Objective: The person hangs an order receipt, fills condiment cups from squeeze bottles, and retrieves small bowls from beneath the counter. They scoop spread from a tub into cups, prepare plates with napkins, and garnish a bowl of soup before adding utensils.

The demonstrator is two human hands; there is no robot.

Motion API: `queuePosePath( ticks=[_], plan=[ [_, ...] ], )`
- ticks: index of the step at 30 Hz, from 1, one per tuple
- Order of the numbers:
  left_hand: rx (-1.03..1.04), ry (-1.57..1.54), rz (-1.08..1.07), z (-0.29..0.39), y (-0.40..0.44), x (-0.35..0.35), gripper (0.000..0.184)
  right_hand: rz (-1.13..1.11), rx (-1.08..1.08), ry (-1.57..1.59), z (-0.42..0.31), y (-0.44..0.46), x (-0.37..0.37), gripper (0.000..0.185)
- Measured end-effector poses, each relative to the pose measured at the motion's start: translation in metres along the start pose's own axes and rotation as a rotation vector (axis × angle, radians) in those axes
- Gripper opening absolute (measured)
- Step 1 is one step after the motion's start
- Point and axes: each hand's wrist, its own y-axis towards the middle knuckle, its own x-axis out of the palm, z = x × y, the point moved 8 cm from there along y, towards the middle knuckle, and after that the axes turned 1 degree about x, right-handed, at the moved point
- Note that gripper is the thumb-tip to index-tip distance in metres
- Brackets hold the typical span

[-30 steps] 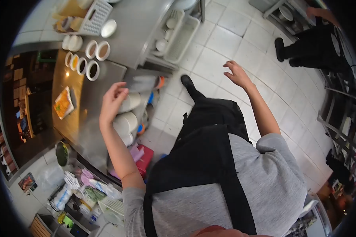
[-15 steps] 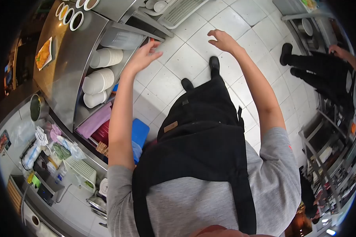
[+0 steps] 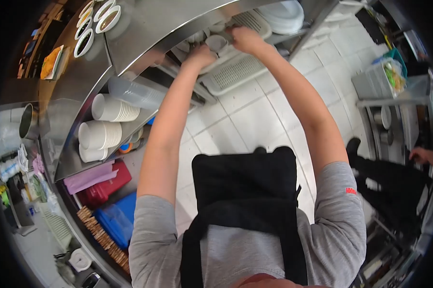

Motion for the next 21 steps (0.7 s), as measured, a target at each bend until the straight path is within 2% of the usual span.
queuePosePath(
  ticks=[2,3,5,6,8,9,10,12,13,14,15,16,18,19,20,21],
  plan=[
    [-0.175,-0.106,-0.439,-0.017,0.011,0.042,0.057,-0.318,-0.112,-0.087,-0.009,0.034,0.056,0.041],
    [-0.138,-0.082,-0.452,-0.024,0.019,0.058,0.057,-0.297,-0.133,-0.102,-0.021,0.043,0.057,0.041],
    [-0.125,0.028,-0.494,-0.025,0.027,0.07,0.054,-0.581,-0.247,-0.262,-0.039,0.044,0.083,0.064],
    [-0.128,0.026,-0.46,-0.03,0.034,0.071,0.054,-0.56,-0.26,-0.287,-0.035,0.054,0.094,0.064],
    [0.008,0.014,-0.381,-0.025,0.041,0.072,0.044,-0.61,-0.241,-0.27,-0.028,0.064,0.12,0.08],
    [0.033,0.073,-0.464,-0.015,0.029,0.058,0.043,-0.692,-0.246,-0.319,-0.03,0.064,0.119,0.078],
    [0.02,0.063,-0.438,-0.015,0.029,0.058,0.043,-0.686,-0.265,-0.344,-0.03,0.065,0.117,0.078],
    [-0.068,0.055,-0.433,-0.025,0.032,0.058,0.041,-0.905,-0.127,-0.249,-0.015,0.055,0.12,0.074],
    [-0.021,0.161,-0.443,-0.023,0.033,0.057,0.04,-0.896,-0.102,-0.204,-0.013,0.051,0.115,0.071],
    [0.029,0.115,-0.29,-0.014,0.025,0.04,0.035,-0.888,-0.07,-0.158,-0.008,0.047,0.105,0.068],
    [0.049,0.067,-0.229,-0.014,0.03,0.038,0.032,-0.845,0.006,-0.038,0.01,0.054,0.108,0.068],
    [0.074,0.022,-0.167,-0.014,0.038,0.042,0.03,-0.943,-0.063,-0.072,0.018,0.061,0.12,0.069],
    [0.099,0.062,-0.121,-0.014,0.043,0.039,0.027,-0.948,-0.333,-0.254,0.029,0.083,0.146,0.071],
    [0.027,-0.005,0.007,-0.02,0.043,0.028,0.027,-0.967,-0.236,-0.162,0.028,0.078,0.135,0.071],
    [0.025,-0.001,0.029,-0.022,0.045,0.027,0.027,-0.981,-0.14,-0.07,0.026,0.07,0.125,0.071],
    [-0.078,0.006,0.044,-0.031,0.048,0.027,0.027,-0.955,0.019,0.051,0.026,0.066,0.118,0.073]
  ],
)
